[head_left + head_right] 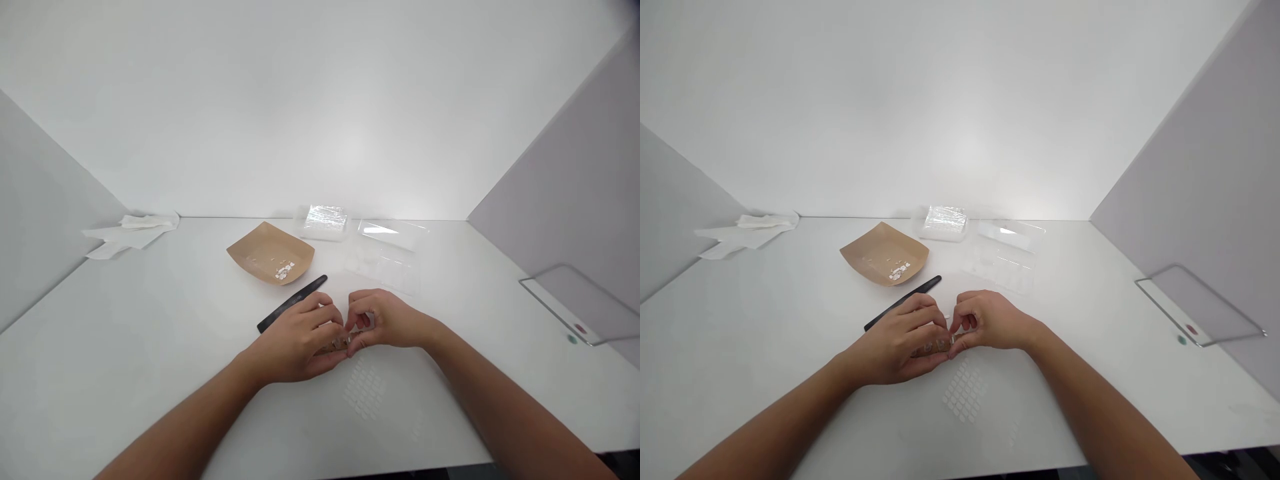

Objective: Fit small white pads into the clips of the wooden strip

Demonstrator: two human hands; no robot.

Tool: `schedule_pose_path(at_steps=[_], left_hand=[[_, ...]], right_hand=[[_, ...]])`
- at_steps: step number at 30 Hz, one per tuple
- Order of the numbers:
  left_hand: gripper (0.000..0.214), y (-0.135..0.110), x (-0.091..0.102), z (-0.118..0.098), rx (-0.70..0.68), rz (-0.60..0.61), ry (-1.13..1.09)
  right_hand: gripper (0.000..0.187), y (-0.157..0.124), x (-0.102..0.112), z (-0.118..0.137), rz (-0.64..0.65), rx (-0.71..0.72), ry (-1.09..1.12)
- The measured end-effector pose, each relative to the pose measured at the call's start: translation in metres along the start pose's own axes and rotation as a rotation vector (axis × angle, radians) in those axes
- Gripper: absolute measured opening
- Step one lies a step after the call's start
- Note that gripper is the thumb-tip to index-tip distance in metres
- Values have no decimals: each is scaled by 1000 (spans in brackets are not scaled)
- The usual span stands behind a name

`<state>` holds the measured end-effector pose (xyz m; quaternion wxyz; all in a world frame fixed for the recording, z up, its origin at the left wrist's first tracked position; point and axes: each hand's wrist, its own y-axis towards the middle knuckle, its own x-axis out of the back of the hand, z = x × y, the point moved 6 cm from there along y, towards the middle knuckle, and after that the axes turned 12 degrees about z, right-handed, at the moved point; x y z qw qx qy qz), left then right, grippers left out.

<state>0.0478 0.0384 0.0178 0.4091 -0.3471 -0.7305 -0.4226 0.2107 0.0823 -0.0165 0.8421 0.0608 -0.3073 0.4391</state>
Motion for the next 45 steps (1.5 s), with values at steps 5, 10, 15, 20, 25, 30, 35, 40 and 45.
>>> schedule_pose_path(at_steps=[5, 10, 15, 20, 25, 30, 35, 40, 45], left_hand=[[12, -1, -3, 0, -9, 14, 29], [18, -3, -7, 1, -15, 32, 37], [17, -4, -9, 0, -13, 35, 66], [23, -1, -8, -2, -10, 11, 70], [14, 4, -7, -7, -19, -13, 81], [9, 8, -8, -11, -46, -5, 117], [13, 10, -12, -12, -50, 24, 185], [18, 16, -13, -22, -67, 68, 376], [27, 19, -13, -28, -118, 45, 449]], right_hand=[[45, 0, -1, 0, 6, 4, -7], [44, -1, 0, -2, 22, 21, 25], [37, -2, 6, 0, 5, 37, 40], [30, -3, 13, 5, -87, 36, -7], [33, -2, 14, 5, -130, 23, -58], [37, -2, 15, 5, -147, 28, -77], [38, -2, 15, 4, -161, 23, -89], [38, -1, 14, 3, -161, 26, -108], [37, -1, 14, 2, -197, 48, -114]])
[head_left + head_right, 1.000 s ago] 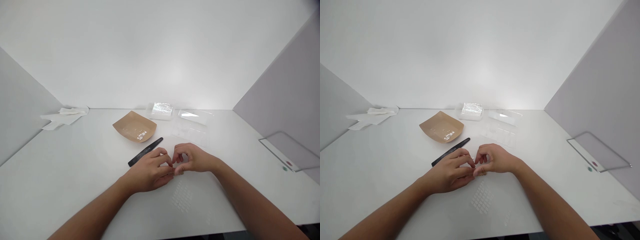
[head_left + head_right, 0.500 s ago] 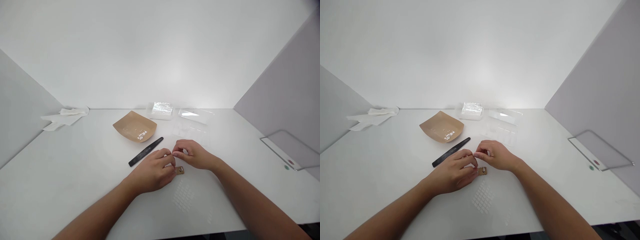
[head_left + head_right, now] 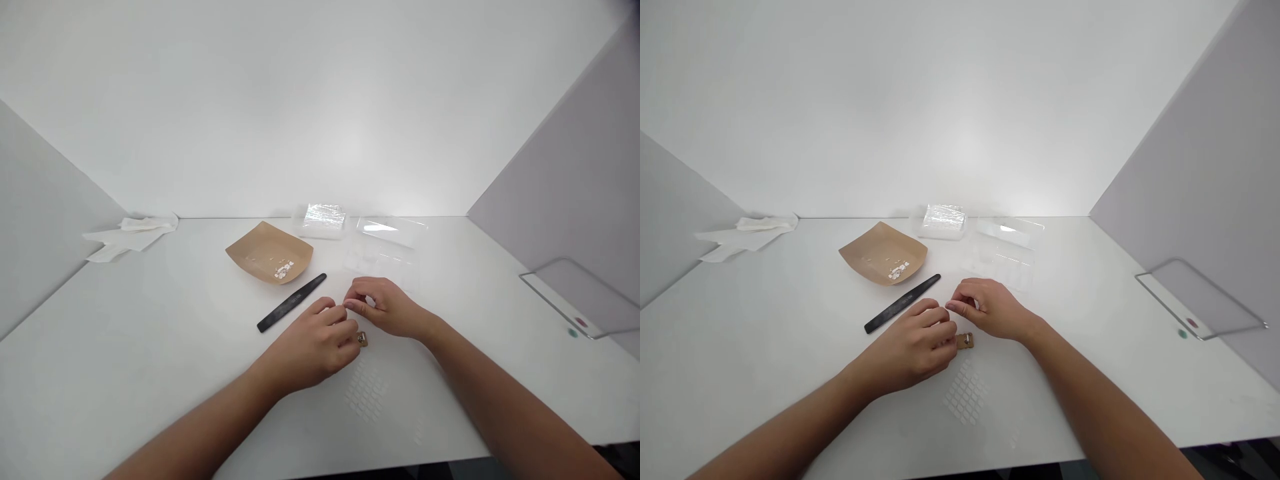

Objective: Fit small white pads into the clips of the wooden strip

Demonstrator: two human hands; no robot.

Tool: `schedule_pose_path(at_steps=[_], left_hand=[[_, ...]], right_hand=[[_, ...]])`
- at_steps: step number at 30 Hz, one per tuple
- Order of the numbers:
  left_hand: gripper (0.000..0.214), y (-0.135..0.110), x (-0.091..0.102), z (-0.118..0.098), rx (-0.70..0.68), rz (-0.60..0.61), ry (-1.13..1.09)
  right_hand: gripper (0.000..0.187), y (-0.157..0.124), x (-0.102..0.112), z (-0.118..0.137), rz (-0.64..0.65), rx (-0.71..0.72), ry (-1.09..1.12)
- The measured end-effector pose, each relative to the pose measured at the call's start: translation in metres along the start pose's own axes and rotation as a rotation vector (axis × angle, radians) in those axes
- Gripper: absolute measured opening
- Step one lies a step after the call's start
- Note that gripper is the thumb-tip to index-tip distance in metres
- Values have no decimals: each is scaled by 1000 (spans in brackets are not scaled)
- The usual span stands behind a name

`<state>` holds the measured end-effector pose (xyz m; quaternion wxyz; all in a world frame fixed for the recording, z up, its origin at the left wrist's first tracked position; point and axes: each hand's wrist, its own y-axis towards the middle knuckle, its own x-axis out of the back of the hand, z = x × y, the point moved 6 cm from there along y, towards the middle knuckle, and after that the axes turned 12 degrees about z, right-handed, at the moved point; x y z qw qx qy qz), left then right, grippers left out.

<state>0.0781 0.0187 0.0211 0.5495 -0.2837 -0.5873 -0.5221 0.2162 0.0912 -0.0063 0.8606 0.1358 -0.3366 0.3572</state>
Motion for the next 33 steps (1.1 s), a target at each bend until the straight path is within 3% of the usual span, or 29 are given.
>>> schedule_pose_path(at_steps=[13, 19, 25, 29, 33], left_hand=[[33, -1, 0, -3, 40, -38, 23], [27, -3, 1, -4, 108, -8, 61], [26, -4, 5, -4, 108, -22, 119], [24, -7, 2, -1, 117, 24, 105], [27, -11, 3, 5, 122, 23, -11]], right_hand=[[36, -2, 5, -10, -143, -30, -309], [22, -5, 12, -10, -199, -54, -406], [13, -5, 8, -12, -18, -50, -411], [6, -10, 10, -8, 24, -65, -441], [19, -14, 13, -8, 81, -146, -447]])
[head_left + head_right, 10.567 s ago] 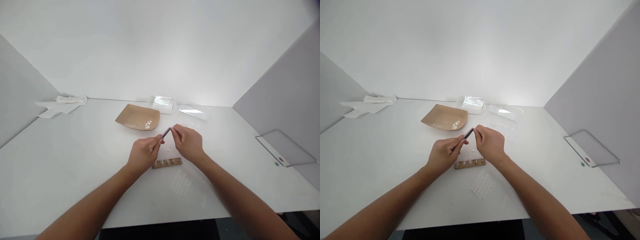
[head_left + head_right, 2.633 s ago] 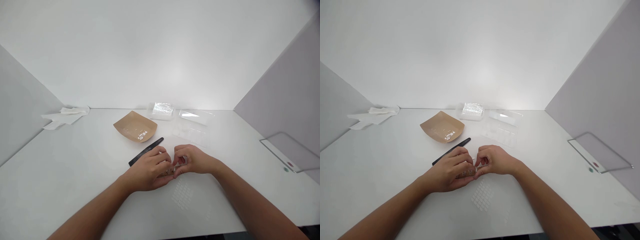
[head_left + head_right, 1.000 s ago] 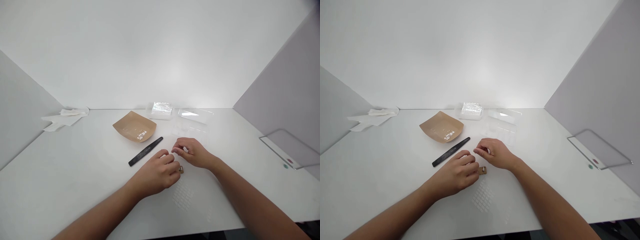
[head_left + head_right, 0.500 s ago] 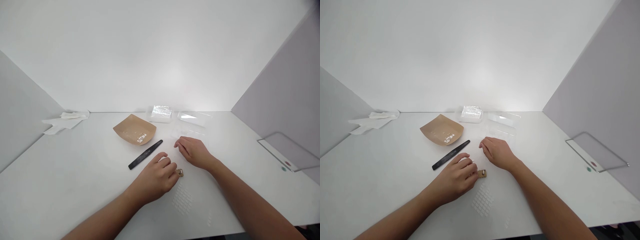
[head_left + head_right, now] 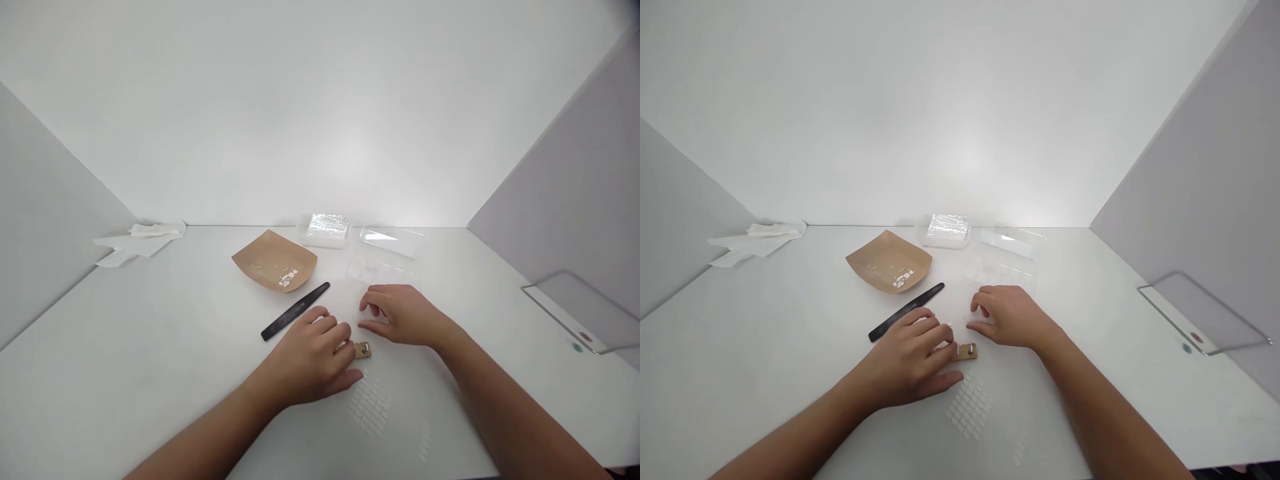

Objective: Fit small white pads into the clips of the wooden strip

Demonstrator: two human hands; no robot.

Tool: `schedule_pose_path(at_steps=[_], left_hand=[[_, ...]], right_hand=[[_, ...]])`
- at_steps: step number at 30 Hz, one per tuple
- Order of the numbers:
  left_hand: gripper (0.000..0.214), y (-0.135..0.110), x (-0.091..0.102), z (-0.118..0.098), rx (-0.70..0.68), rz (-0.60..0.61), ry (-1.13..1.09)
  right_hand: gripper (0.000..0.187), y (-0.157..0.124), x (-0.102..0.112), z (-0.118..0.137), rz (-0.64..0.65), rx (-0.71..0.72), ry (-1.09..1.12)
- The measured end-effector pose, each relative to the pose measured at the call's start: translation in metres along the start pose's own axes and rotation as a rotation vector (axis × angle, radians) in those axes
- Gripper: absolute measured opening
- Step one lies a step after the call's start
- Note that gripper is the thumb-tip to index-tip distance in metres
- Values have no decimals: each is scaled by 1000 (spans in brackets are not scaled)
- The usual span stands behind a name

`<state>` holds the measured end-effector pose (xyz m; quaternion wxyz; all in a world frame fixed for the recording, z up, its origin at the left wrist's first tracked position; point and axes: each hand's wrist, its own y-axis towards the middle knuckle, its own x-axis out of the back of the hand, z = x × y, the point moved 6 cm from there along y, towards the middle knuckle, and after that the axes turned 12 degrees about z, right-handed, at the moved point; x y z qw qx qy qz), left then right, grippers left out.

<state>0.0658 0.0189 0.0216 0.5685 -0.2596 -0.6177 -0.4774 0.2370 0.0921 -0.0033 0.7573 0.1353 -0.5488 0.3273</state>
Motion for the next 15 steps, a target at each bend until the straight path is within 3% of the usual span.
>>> schedule_pose_path(at_steps=[4, 15], left_hand=[[24, -3, 5, 10, 102, -78, -40], [10, -16, 4, 44, 402, -306, -119]], right_hand=[[22, 1, -3, -4, 75, -56, 30], [20, 1, -4, -3, 133, -96, 49]])
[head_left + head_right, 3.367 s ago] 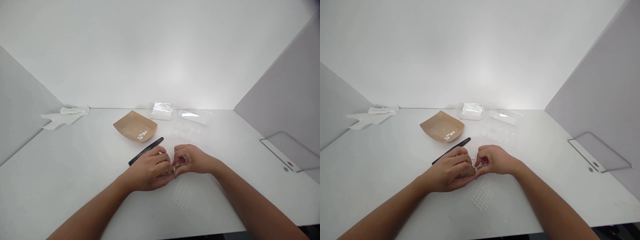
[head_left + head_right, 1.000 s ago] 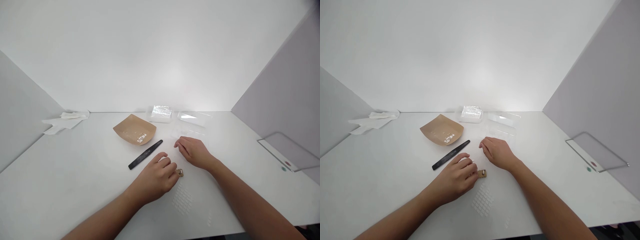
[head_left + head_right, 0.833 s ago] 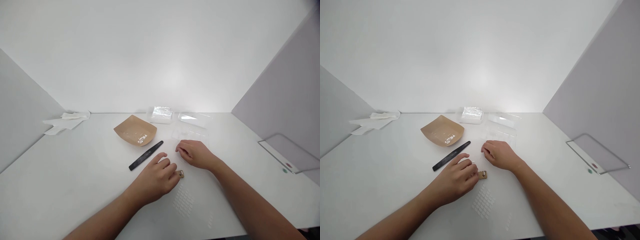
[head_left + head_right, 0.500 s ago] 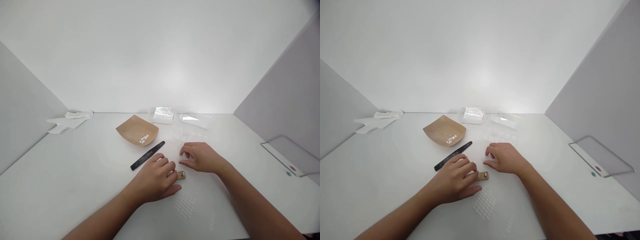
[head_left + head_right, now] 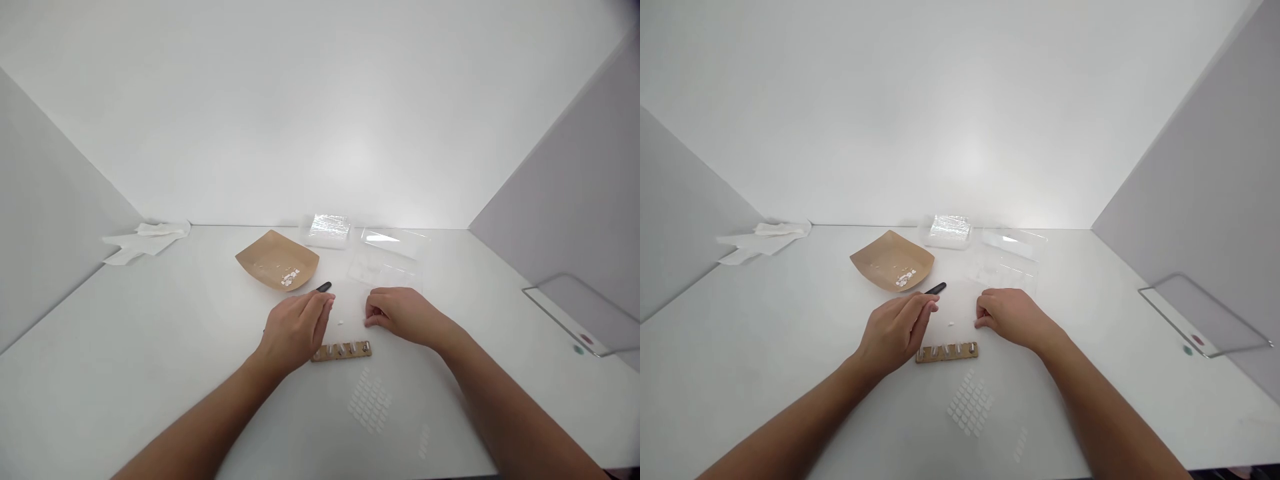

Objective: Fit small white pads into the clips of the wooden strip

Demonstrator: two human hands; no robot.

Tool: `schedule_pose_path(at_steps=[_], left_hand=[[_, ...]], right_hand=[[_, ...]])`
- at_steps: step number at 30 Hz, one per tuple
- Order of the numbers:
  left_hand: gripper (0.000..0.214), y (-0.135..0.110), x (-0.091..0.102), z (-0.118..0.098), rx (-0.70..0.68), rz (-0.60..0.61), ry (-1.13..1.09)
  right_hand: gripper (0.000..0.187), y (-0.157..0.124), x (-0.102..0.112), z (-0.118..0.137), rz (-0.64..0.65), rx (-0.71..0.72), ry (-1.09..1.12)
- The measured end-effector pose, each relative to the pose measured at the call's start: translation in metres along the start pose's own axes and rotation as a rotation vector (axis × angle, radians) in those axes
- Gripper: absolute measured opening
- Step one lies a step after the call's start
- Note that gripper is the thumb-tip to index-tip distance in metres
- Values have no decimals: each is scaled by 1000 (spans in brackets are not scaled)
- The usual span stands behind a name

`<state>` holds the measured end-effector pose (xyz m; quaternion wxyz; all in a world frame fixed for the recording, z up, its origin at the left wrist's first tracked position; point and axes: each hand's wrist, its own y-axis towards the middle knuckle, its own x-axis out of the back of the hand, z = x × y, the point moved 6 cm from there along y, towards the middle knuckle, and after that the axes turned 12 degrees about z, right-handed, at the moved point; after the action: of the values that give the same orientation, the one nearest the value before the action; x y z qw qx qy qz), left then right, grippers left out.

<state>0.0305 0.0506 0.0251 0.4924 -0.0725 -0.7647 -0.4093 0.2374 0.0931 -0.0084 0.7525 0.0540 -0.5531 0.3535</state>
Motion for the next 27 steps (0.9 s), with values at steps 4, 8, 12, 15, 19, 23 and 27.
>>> schedule_pose_path(at_steps=[4, 8, 12, 15, 19, 23, 27], left_hand=[[10, 1, -1, 6, 1, -19, -18], [13, 0, -1, 13, 27, -41, -92], [16, 0, -2, 13, 0, -24, -229], [20, 1, -1, 11, -21, -30, -300], [21, 1, -2, 11, -19, -45, -336], [20, 1, -4, 13, 14, -37, -356], [13, 2, -4, 13, 36, -34, -391]], right_hand=[[20, 2, 0, -1, -16, 23, -16], [17, 1, 5, 1, -112, 52, -33], [16, -3, 12, 11, -230, 98, -6], [19, -4, 15, 18, -307, 137, 84], [20, -3, 17, 19, -399, 170, 186], [21, -1, 15, 18, -407, 224, 250], [21, -1, 13, 21, -345, 246, 292]])
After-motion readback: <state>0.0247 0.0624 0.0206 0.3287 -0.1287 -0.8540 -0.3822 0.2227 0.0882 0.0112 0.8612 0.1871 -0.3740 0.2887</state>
